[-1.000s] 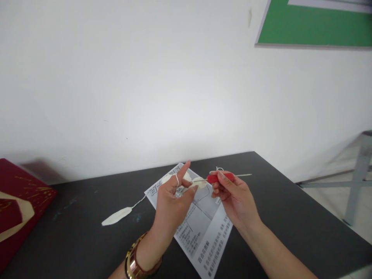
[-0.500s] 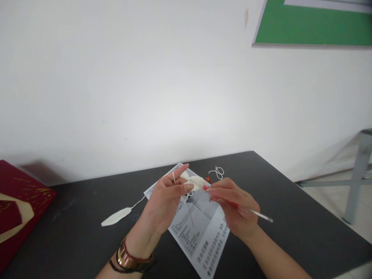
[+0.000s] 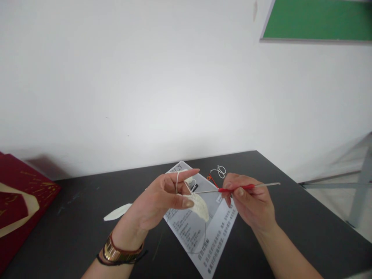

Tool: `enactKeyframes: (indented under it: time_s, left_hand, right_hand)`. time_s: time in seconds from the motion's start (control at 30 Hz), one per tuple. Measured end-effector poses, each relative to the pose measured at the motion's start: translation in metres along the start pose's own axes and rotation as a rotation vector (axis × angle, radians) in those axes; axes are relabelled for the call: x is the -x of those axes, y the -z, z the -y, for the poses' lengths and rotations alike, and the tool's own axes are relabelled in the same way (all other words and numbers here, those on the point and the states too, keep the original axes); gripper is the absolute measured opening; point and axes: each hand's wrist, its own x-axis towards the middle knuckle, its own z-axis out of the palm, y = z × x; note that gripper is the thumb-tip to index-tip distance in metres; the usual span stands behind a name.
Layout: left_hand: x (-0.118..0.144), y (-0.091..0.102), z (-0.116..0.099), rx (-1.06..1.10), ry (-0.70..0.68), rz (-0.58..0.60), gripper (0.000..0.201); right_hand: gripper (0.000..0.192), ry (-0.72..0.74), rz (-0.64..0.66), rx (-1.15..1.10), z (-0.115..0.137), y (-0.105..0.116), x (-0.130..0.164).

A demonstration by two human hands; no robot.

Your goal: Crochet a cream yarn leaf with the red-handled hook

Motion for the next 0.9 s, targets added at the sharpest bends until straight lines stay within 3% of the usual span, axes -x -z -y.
enactKeyframes:
  time_s: [0.3, 0.47, 0.57, 0.73, 0.9]
  left_hand:
    - [-0.003, 0.008, 0.001, -0.012, 0.080, 0.138, 0.061]
    - [-0.001, 0.006, 0.002, -0.127, 0.078, 0.147, 0.055]
    - [0.001, 0.003, 0.001, -0.269, 0.013, 0.080, 0.049]
    - [0.000, -0.007, 0.004, -0.653, -0.267, -0.200, 0.038]
    - [-0.008, -0.019, 0.014, -0.722, -0.364, -0.335, 0.043]
  right_hand:
    - [0.013, 0.007, 0.126, 0.040, 0.007, 0.009, 0.000]
    - [0.012, -0.094, 0.078, -0.079, 0.007, 0.009, 0.001]
    - [0.013, -0.317, -0.059, -0.226, 0.001, 0.004, 0.000]
    - [0.018, -0.661, -0.335, -0.430, -0.015, -0.006, -0.002]
    - [0.018, -0.638, -0.405, -0.421, -0.018, -0.012, 0.000]
